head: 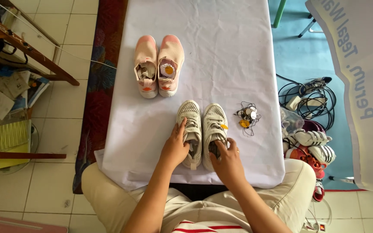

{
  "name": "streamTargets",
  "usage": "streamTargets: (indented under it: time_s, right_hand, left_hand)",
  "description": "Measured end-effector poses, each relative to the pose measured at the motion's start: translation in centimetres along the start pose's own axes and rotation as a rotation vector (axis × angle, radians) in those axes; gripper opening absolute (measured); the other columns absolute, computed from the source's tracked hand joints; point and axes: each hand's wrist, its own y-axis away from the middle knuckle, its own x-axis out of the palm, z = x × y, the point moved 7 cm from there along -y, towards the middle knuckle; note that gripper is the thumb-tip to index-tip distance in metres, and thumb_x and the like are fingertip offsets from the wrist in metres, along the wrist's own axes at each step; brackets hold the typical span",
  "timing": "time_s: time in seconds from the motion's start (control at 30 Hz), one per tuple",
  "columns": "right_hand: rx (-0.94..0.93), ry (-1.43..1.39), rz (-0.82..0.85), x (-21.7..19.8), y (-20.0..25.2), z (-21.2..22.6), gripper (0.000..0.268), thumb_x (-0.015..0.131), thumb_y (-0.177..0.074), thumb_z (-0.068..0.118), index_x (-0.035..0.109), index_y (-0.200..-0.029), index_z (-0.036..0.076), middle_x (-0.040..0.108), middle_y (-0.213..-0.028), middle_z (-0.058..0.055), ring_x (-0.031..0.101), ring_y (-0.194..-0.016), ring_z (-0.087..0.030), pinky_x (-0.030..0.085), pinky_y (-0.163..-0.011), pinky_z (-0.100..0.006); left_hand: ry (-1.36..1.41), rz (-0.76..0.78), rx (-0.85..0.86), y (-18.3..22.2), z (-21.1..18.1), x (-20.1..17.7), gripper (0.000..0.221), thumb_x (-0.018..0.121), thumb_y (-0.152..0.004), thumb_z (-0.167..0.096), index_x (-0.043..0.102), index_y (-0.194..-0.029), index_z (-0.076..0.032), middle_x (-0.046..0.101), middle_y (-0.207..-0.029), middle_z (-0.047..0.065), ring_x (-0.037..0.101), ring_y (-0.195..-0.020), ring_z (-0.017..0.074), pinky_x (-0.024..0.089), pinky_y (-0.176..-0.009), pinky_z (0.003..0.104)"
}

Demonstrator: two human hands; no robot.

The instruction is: Stuffing a shoe with paper and using a small tool to perform fine repairs inside the shoe.

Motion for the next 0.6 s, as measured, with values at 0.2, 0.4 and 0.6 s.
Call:
streamTargets:
  time_s: [0.2, 0.4, 0.6]
  right_hand:
    - [0.06, -0.176, 0.012, 0.0, 0.1, -2.2, 0.034, 0.07, -0.078, 0.027, 0.054, -0.105, 0.013, 0.05, -0.113, -0.02, 0.063, -0.093, -0.041, 0.055, -0.076, -0.047]
    - [0.272, -0.421, 0.013, 0.5, 0.3, -3.9, 0.059, 0.07, -0.079, 0.024, 0.034, -0.123, 0.009, 0.052, -0.112, -0.022, 0.062, -0.097, -0.039, 0.054, -0.076, -0.05]
    - [0.265, -0.66, 0.005, 0.6, 1.1, -3.3, 0.071, 0.068, -0.082, 0.025, 0.026, -0.136, 0.007, 0.047, -0.12, -0.032, 0.051, -0.11, -0.051, 0.049, -0.082, -0.058]
  left_hand:
    - [-0.018, 0.051, 0.018, 0.4, 0.1, 0.2, 0.082, 0.052, -0.076, -0.006, 0.02, -0.149, -0.023, 0.03, -0.14, 0.031, 0.046, -0.117, 0.0498, 0.046, -0.093, 0.053]
    - [0.038, 0.024, 0.106, 1.1, -0.1, 0.0, 0.083, 0.056, -0.078, -0.013, 0.014, -0.149, -0.015, 0.029, -0.139, 0.036, 0.04, -0.121, 0.0519, 0.042, -0.097, 0.055]
    - [0.138, -0.103, 0.269, 3.7, 1.1, 1.2, 0.09, 0.062, -0.083, -0.039, 0.013, -0.145, 0.005, 0.027, -0.138, 0.04, 0.033, -0.126, 0.0535, 0.032, -0.103, 0.057]
